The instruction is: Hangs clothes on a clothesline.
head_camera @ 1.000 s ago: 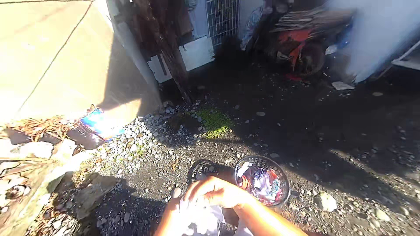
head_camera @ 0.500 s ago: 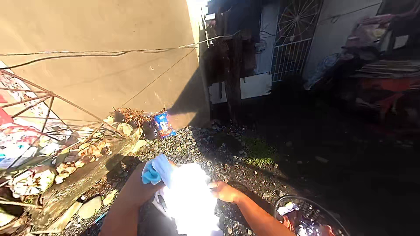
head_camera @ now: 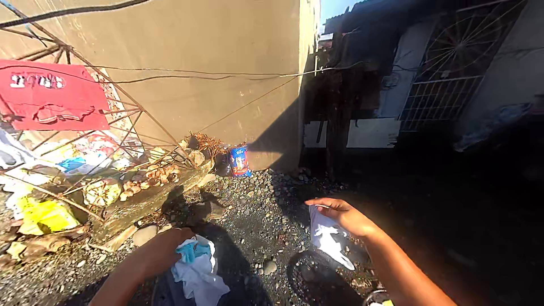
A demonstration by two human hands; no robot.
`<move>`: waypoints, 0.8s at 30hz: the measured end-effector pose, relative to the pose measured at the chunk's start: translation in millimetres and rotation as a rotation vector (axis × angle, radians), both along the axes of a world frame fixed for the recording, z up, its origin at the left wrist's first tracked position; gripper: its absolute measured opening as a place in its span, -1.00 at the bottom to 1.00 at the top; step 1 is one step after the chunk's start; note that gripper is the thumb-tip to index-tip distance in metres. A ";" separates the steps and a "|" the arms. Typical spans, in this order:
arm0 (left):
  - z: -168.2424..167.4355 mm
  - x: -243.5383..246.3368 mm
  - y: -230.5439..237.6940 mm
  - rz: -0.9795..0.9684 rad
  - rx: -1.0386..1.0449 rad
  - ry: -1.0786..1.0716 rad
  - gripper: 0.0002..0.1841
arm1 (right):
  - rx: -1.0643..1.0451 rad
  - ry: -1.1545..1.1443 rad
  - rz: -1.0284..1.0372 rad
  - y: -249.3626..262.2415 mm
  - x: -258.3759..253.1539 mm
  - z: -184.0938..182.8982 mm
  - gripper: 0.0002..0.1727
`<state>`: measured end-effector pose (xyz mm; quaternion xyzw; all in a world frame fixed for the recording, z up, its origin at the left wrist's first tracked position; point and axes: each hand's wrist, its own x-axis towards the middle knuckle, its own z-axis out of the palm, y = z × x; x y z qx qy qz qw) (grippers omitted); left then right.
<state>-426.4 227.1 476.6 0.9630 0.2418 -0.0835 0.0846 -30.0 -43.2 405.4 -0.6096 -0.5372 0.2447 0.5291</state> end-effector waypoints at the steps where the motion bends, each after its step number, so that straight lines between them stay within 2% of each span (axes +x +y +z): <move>1: -6.2 -10.2 -1.8 -0.005 0.016 -0.111 -0.73 | -0.014 -0.098 0.008 -4.4 -3.0 9.1 -0.57; 3: -18.8 -29.4 -9.2 -0.006 0.124 -0.443 -0.77 | 0.000 -0.202 0.022 -14.1 -8.3 26.6 -0.51; 6: -28.4 -50.8 -19.7 0.008 0.302 -0.876 -0.72 | 0.074 -0.328 0.025 -24.6 -12.8 50.6 -0.51; 8: -30.0 -65.5 -23.0 -0.004 0.239 -1.130 -0.76 | 0.136 -0.439 0.066 -28.1 -17.7 62.7 -0.57; 10: -28.1 -72.8 -27.6 -0.067 0.093 -1.407 -0.92 | 0.170 -0.520 0.132 -29.4 -31.2 76.9 -0.58; 12: -25.4 -75.8 -29.1 -0.107 0.012 -1.622 -0.91 | 0.166 -0.550 0.190 -28.9 -49.3 94.9 -0.55; 15: -31.5 -84.5 -24.1 0.027 -0.057 -1.774 -0.84 | 0.148 -0.539 0.263 -19.2 -74.4 118.3 -0.53; 19: -32.3 -88.3 -20.7 0.379 -0.313 -1.914 -0.69 | 0.157 -0.554 0.315 12.2 -108.0 144.3 -0.60; 20: -26.5 -87.8 -21.0 0.401 -0.392 -1.941 -0.68 | 0.165 -0.564 0.329 22.6 -117.9 149.6 -0.62; 22: -12.5 -85.0 -16.8 0.324 -0.545 -1.955 -0.64 | 0.186 -0.587 0.344 46.1 -141.8 159.8 -0.66; 24: -7.5 -84.6 -6.6 0.221 -0.639 -1.835 -0.57 | 0.197 -0.627 0.357 73.3 -170.7 169.8 -0.68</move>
